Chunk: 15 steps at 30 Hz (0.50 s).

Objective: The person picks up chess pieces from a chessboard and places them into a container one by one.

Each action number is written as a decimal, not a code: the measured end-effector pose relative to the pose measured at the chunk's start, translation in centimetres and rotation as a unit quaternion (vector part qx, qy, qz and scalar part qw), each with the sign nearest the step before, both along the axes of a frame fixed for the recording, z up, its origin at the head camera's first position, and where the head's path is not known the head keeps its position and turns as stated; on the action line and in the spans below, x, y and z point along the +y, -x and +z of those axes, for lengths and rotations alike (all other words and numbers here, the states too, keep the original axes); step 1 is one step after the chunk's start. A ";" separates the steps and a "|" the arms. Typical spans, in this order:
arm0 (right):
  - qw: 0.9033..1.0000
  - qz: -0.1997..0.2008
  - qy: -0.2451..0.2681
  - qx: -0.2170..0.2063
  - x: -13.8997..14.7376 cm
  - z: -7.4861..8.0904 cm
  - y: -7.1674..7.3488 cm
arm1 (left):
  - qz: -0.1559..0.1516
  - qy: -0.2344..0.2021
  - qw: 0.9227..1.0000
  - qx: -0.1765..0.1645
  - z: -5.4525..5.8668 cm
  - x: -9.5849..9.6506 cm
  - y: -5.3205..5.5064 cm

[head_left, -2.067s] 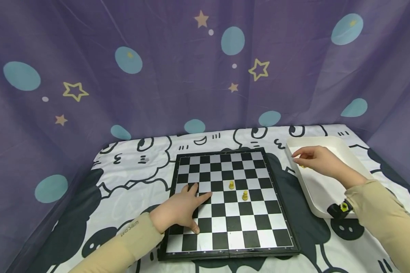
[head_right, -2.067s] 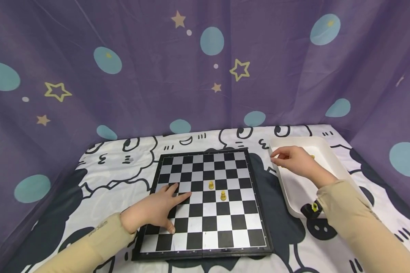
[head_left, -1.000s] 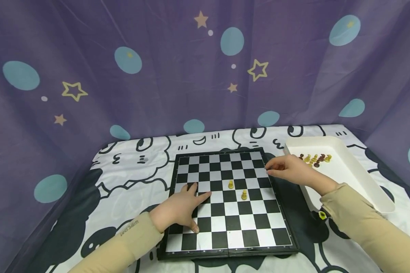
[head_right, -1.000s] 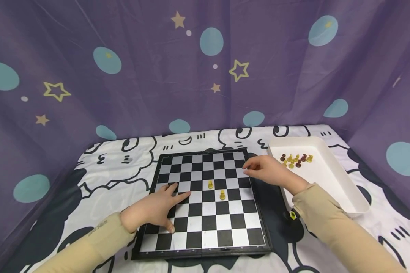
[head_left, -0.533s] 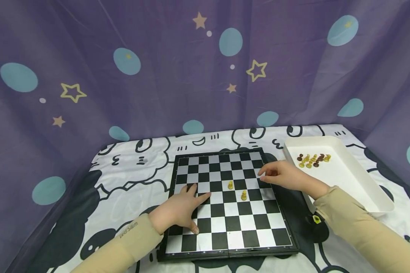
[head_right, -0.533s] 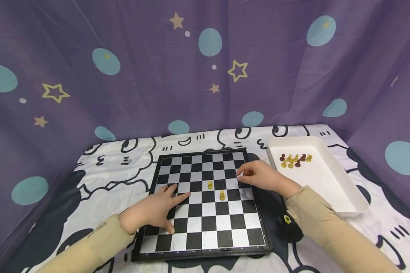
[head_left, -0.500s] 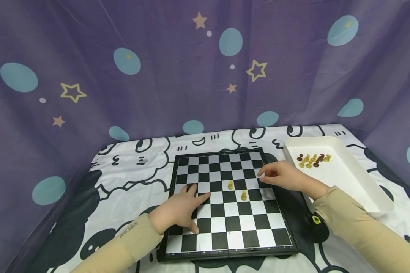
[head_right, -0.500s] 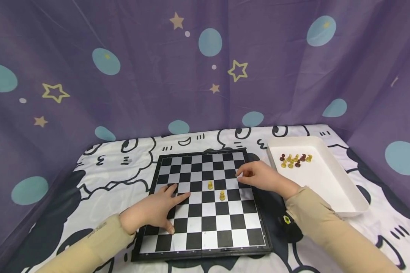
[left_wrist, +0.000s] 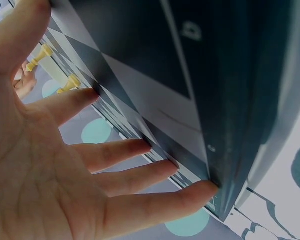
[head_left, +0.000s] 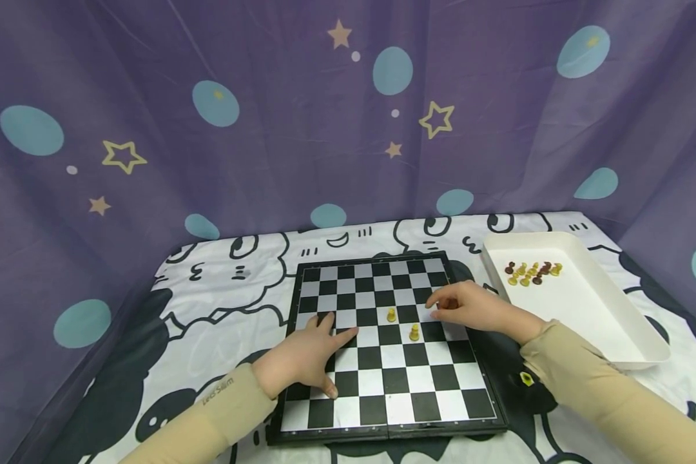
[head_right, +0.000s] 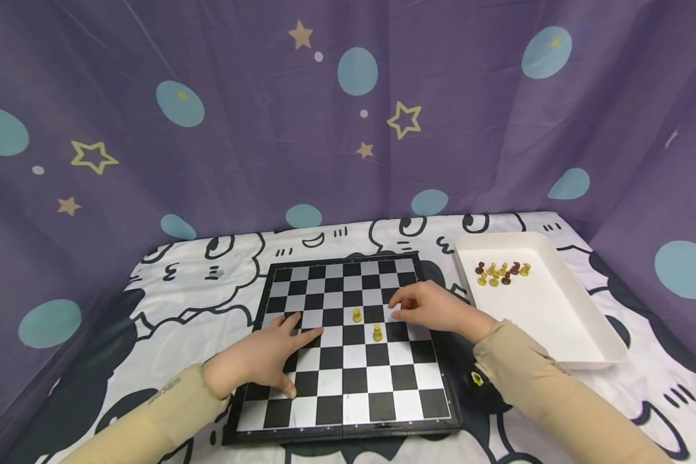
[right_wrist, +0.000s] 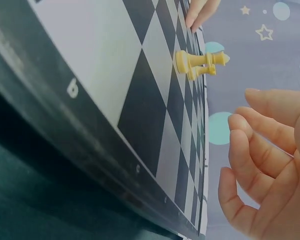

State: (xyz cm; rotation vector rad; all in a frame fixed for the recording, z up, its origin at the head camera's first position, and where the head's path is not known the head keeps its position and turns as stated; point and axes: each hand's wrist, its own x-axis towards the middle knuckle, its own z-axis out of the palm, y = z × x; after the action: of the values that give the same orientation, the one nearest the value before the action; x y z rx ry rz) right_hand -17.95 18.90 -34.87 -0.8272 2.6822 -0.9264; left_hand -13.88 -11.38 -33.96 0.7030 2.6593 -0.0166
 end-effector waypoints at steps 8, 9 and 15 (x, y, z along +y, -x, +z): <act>1.000 0.008 -0.002 -0.023 -0.8 0.0 0.0 | 0.001 -0.001 1.000 -0.002 0.0 -0.1 0.0; 1.000 0.009 -0.002 -0.026 -0.8 0.0 0.0 | -0.001 0.000 1.000 -0.001 0.0 -0.1 0.0; 0.999 0.028 0.002 -0.028 -1.1 -0.4 0.2 | -0.004 -0.001 1.000 0.000 -0.1 -0.1 0.0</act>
State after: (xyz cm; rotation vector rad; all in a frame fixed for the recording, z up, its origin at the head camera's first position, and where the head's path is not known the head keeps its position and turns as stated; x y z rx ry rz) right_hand -18.19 17.83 -35.22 -0.8589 2.5970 -0.9287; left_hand -13.87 -11.52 -34.02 0.7153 2.6570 -0.0156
